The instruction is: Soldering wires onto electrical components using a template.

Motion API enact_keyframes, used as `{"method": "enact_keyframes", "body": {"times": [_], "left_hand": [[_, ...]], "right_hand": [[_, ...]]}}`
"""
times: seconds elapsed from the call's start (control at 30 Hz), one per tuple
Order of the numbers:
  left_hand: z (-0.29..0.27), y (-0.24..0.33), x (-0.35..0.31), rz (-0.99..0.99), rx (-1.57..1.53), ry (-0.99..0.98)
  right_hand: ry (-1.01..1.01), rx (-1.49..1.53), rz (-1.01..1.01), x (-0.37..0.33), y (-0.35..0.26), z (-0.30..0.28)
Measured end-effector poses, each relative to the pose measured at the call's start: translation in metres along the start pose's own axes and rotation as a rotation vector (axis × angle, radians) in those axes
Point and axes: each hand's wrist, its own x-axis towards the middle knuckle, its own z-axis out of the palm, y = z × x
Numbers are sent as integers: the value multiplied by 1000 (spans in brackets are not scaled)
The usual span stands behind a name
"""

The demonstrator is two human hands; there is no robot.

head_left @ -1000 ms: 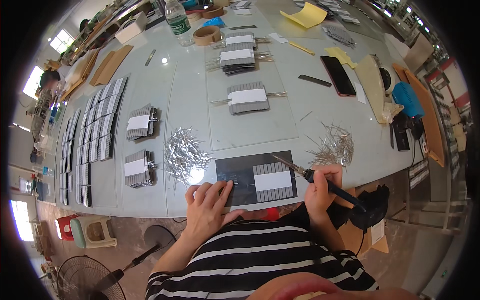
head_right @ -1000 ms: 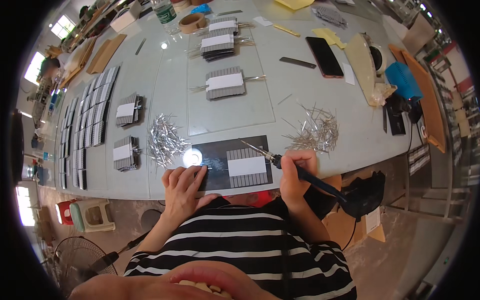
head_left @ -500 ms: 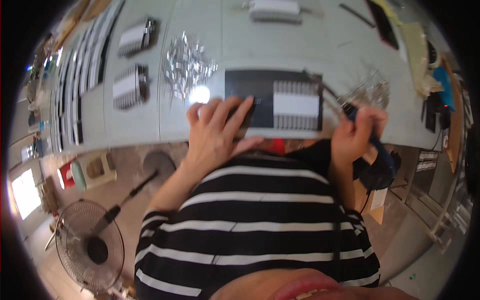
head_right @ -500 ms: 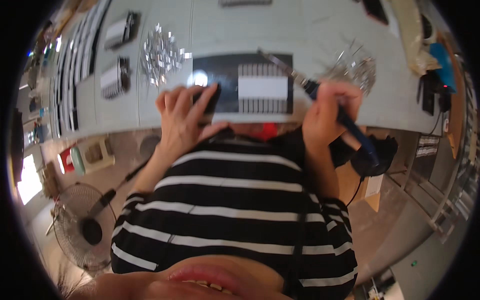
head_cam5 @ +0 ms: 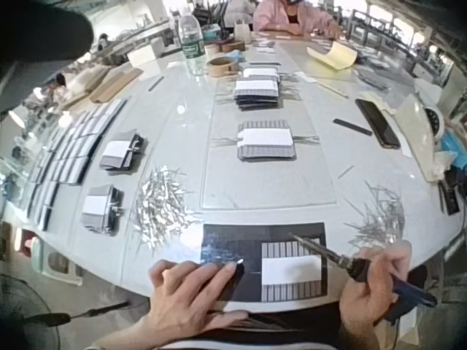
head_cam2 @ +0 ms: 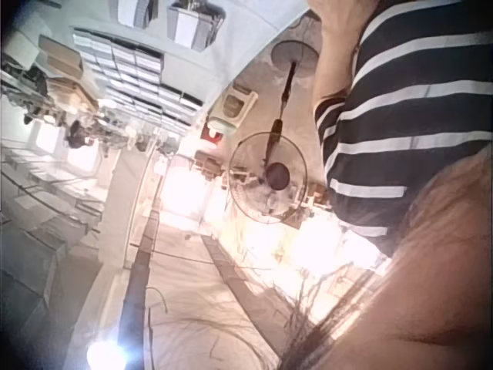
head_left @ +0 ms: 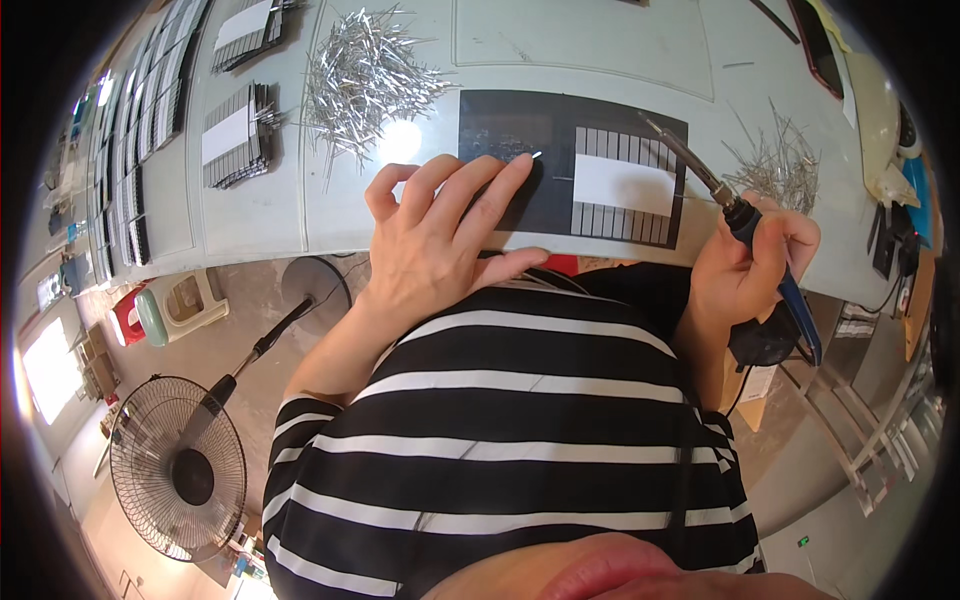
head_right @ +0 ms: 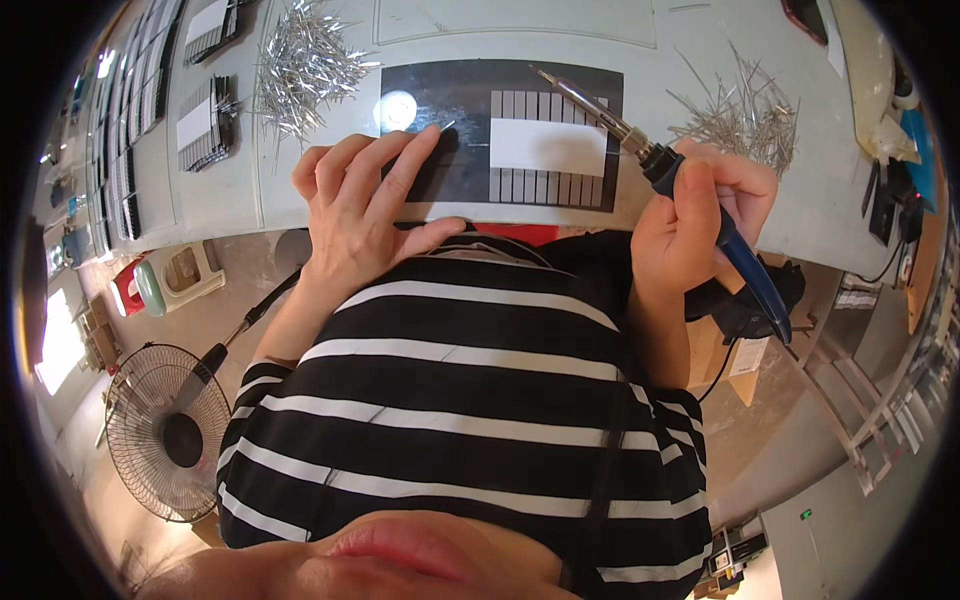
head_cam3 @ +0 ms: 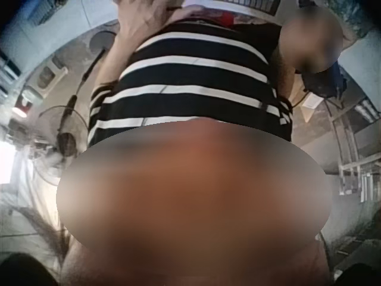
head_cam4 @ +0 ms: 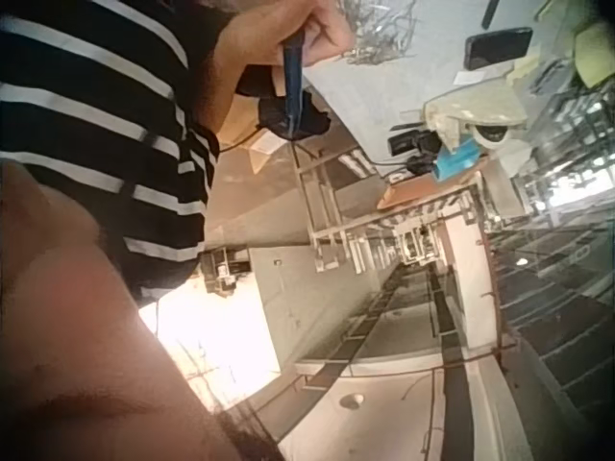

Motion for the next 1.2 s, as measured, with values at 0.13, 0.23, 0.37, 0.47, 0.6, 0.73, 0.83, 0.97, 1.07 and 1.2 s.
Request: {"method": "enact_keyframes", "body": {"times": [0.13,0.23,0.37,0.47,0.6,0.73,0.83,0.97,1.07,1.2], "left_hand": [[0,-1,1,-12,20,3],[-1,-1,1,-19,4,15],[-3,-4,3,-99,-120,134],[-6,-5,9,-161,-160,88],[-8,-10,14,-156,-176,95],[-11,-19,15,-123,-73,89],[-13,-7,14,-153,-98,125],[-9,5,0,-166,-57,49],[-6,2,0,-146,-16,-4],[-4,0,-4,-53,45,-17]], "right_hand": [[-10,15,-13,4,-5,7],[-135,135,-17,3,6,-8],[-274,-26,-297,-1,25,-24],[-306,17,-309,-2,28,-25],[-342,80,-242,-5,28,-29],[-251,-281,-389,-6,19,-21],[-220,-80,-259,-8,18,-20],[-53,-85,-135,-11,5,-1],[-54,-5,-89,-8,3,-2],[-54,-28,-138,-10,7,-1]]}}
